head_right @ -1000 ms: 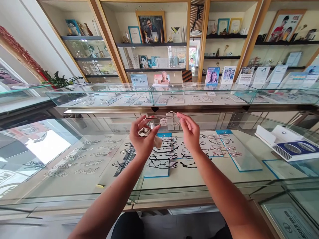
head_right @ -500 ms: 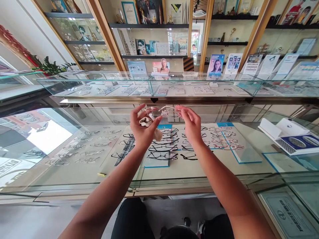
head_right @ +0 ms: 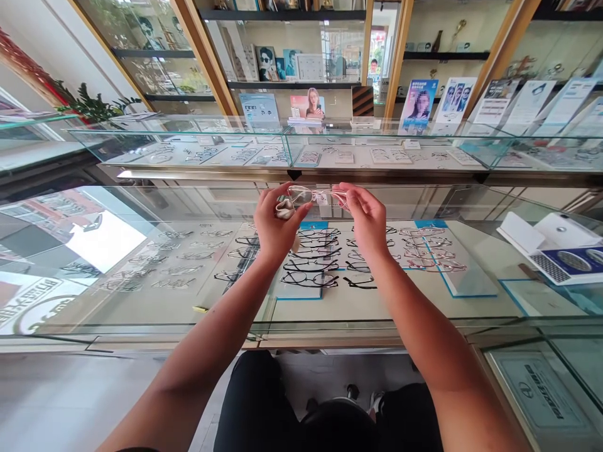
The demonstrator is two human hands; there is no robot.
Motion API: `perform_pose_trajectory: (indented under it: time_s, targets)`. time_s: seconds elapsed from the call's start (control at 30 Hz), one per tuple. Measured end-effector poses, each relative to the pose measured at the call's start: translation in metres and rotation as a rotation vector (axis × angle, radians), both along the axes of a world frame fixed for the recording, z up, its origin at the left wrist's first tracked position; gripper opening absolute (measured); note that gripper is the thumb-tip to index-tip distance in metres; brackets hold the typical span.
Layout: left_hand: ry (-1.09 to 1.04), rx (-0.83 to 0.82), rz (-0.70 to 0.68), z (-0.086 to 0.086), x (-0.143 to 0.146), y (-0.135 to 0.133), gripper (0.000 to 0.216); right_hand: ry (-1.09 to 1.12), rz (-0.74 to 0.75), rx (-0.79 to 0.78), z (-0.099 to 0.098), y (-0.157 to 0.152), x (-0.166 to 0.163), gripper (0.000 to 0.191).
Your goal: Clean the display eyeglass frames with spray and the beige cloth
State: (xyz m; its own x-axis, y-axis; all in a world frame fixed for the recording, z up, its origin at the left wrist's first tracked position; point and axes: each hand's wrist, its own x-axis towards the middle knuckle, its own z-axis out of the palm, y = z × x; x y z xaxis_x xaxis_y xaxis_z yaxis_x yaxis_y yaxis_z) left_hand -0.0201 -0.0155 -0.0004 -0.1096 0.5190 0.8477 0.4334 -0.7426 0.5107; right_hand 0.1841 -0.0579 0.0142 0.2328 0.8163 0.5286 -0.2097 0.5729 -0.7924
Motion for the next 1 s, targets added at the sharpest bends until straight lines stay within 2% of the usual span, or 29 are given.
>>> perform_pose_trajectory:
  time_s: [0.3,0.47,0.6,0.67,0.77,0.9,1.0]
  targets:
    - [0.014,-0.029,-0.043,0.0,-0.002,0.005,0.048,0.073,0.059,-0.074,0.006,0.001,0.004,0.034]
    - [0.043,0.055,-0.149,0.005,-0.007,0.003,0.053,0.079,0.213,-0.198,0.012,0.006,0.019,0.04]
    - [0.102,0.119,-0.243,0.008,-0.008,0.001,0.056,-0.038,0.378,-0.395,0.014,0.006,0.026,0.042]
    - [0.154,0.103,-0.264,0.009,-0.007,0.001,0.056,-0.086,0.492,-0.459,0.015,0.004,0.027,0.045]
    - [0.229,0.033,-0.275,0.009,-0.006,0.0,0.06,-0.142,0.595,-0.459,0.016,0.002,0.028,0.05]
    - [0.269,0.006,-0.293,0.009,-0.007,0.001,0.063,-0.201,0.617,-0.464,0.017,0.003,0.034,0.047]
    - [0.293,0.011,-0.323,0.009,-0.007,0.002,0.061,-0.26,0.573,-0.457,0.015,0.004,0.038,0.043]
